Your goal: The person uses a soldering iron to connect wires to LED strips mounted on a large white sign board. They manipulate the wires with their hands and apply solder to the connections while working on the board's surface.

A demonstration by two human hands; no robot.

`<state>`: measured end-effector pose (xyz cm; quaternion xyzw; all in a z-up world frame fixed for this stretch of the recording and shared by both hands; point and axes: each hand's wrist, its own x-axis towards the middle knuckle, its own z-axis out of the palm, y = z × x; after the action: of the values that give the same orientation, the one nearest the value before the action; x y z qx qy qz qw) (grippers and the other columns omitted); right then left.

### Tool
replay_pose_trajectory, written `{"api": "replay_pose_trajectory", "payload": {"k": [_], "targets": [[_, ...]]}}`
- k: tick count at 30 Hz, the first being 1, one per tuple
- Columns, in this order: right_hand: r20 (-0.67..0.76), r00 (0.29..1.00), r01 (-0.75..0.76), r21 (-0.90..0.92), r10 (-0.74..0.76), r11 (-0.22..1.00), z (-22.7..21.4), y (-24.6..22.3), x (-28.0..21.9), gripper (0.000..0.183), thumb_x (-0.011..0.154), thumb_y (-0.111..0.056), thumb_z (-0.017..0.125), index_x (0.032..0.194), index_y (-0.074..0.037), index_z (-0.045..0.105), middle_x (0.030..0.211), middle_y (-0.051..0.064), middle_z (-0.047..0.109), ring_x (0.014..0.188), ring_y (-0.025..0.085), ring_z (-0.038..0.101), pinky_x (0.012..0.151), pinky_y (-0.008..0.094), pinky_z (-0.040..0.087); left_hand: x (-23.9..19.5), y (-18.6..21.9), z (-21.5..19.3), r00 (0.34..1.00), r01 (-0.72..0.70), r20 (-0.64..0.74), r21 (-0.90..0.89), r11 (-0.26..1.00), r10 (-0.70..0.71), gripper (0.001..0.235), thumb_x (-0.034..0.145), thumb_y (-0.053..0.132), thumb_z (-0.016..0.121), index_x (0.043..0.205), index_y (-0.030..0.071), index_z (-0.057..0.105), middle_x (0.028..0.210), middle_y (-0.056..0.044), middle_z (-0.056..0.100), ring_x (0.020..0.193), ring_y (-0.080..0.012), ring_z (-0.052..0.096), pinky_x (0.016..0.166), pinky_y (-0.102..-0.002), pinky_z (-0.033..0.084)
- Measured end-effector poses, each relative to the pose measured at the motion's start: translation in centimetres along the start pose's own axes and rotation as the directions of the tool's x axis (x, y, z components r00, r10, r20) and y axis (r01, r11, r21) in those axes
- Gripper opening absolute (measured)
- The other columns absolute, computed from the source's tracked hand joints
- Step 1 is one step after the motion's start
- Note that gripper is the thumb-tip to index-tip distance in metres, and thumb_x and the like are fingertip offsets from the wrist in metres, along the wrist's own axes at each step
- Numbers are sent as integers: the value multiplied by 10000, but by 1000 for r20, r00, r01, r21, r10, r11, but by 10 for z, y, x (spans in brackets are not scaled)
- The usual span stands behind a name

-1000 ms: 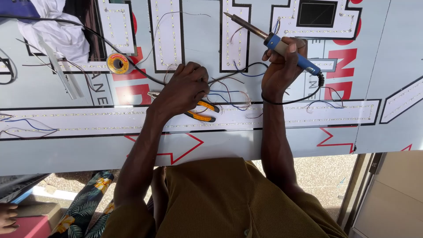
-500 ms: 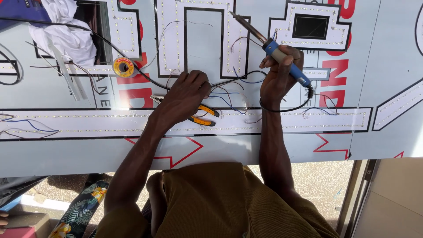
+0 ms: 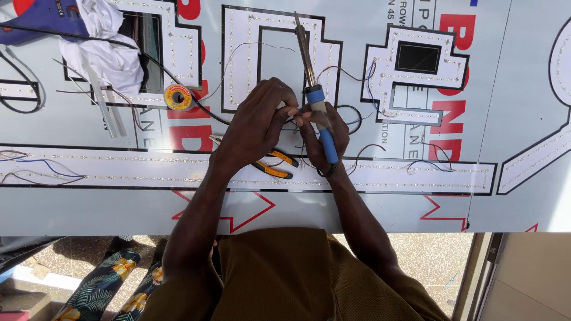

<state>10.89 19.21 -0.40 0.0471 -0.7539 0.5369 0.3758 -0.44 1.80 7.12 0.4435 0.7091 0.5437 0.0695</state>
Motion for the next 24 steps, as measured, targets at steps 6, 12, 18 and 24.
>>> {"api": "replay_pose_trajectory", "payload": {"k": [6,12,18,24], "targets": [[-151,988,24,-83,-36,996,-3,8,-2,142,1057,27,830,1137,2,716,1050,166,792,810,272,808,716,397,658,-3,-11,41,968,170,-91,-456,874,-236,166,1152,137,745,1297,99,674,1138,-81,728,1090,-221,713,912,-391,580],[-199,980,-12,-124,-13,992,-10,12,-3,167,1052,52,828,1154,26,698,1016,155,791,791,256,818,729,381,659,-5,-19,51,948,200,-94,-565,801,-303,197,1128,143,789,1293,78,704,1106,-75,754,1044,-187,730,891,-352,582],[-225,972,-76,-51,63,996,-3,-1,9,189,1071,97,782,1198,52,649,979,184,785,759,240,803,721,384,676,-7,-8,27,966,157,-237,223,962,-102,180,1158,47,668,1251,52,822,1279,-162,725,1299,-406,608,1022,-552,492],[-258,966,-57,-131,21,990,-19,15,-4,203,1062,14,831,1168,38,660,1012,195,790,794,276,821,733,407,671,-3,-4,63,971,-5,-238,-85,996,-16,262,1144,220,784,1382,113,806,1371,-107,728,1386,-369,614,1168,-541,448]]}}
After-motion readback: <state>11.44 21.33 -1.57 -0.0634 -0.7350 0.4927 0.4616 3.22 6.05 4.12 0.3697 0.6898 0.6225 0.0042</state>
